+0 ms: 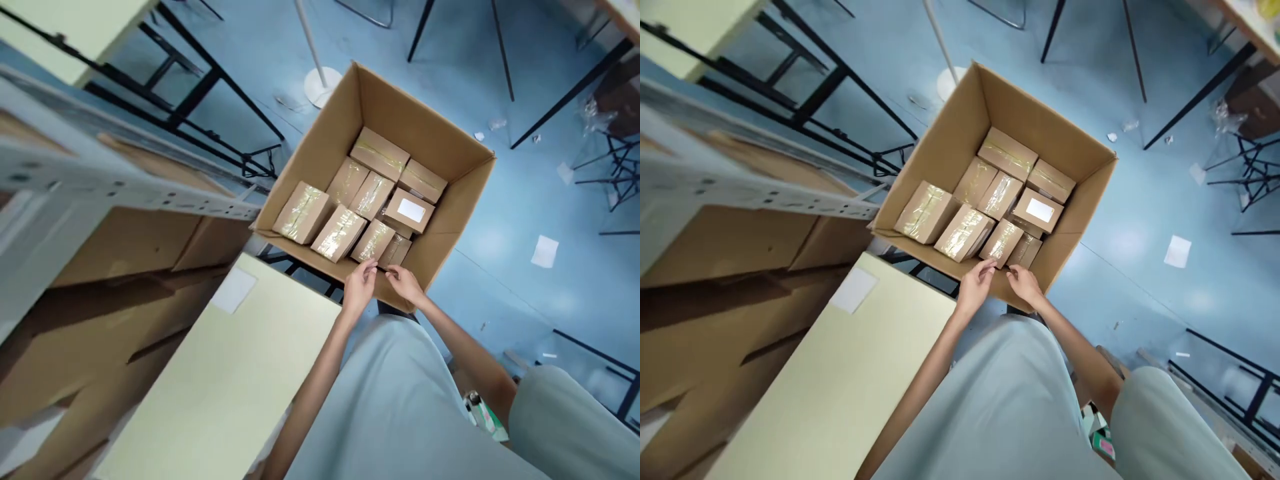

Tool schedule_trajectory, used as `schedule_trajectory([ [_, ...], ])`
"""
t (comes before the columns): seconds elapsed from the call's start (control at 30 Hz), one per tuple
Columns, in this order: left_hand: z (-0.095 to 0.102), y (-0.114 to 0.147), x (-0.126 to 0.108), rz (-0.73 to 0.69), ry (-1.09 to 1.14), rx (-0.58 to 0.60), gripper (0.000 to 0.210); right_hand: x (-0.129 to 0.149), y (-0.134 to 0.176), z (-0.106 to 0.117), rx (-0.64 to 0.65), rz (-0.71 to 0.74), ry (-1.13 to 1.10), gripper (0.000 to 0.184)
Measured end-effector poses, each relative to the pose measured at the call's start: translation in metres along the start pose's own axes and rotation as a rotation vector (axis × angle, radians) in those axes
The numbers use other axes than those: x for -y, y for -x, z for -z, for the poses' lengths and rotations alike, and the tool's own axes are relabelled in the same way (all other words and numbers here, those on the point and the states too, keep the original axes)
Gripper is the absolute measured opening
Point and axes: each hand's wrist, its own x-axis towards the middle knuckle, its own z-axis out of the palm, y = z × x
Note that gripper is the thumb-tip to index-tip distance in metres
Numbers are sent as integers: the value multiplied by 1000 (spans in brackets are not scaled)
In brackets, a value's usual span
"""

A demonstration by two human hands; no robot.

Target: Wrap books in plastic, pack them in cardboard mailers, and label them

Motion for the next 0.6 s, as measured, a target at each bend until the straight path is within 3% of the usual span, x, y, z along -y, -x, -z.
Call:
schedule_trajectory([
  [0.2, 35, 104, 27, -24, 161, -203, 34, -10, 39, -22, -30, 23, 8, 32],
  [0.37, 33, 143, 52, -1, 145, -204, 37, -27, 53, -46, -120, -14, -107, 39],
  [0.43, 28, 139, 52, -14, 122, -167, 37, -31, 48, -47, -176, -42, -174, 44],
  [0.5, 20, 118, 43, -54, 89, -119, 36, -34, 32, -41, -250, -78, -252, 50],
  [0.6, 1, 47, 21, -128, 38, -48, 37, -39, -17, -23, -375, -141, -364, 58],
])
